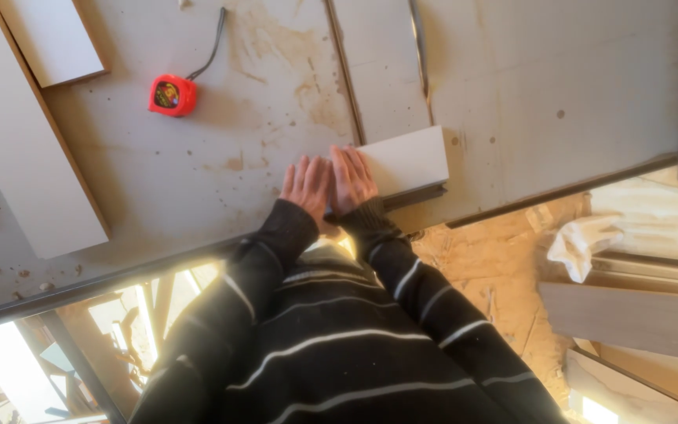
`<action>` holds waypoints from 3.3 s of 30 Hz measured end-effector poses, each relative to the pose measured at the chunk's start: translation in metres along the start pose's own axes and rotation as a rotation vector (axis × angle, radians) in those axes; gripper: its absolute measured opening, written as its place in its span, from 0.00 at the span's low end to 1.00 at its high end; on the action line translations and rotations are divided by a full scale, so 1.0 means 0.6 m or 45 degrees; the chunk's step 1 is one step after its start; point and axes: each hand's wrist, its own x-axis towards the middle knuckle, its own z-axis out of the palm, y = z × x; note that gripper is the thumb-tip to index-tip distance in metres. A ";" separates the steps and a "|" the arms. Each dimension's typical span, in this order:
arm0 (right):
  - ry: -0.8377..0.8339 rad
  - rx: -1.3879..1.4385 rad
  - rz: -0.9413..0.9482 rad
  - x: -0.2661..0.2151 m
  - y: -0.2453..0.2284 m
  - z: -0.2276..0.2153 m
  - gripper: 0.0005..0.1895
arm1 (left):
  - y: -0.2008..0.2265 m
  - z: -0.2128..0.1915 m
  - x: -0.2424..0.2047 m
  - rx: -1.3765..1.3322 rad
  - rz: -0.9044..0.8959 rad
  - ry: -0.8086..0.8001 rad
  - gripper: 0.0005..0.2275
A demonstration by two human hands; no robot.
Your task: Measuring and inspecting white wood boards on a workbench in a woodworking shop.
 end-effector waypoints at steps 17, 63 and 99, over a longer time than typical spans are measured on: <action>-0.098 0.029 0.038 0.029 -0.034 -0.052 0.25 | 0.021 -0.037 0.010 0.146 -0.012 0.149 0.47; 0.057 0.044 0.016 0.013 -0.008 -0.019 0.21 | 0.048 -0.040 0.013 0.018 -0.183 0.109 0.61; -0.157 0.989 0.985 0.019 -0.034 -0.129 0.19 | -0.055 -0.097 0.086 -1.675 -0.691 -0.043 0.19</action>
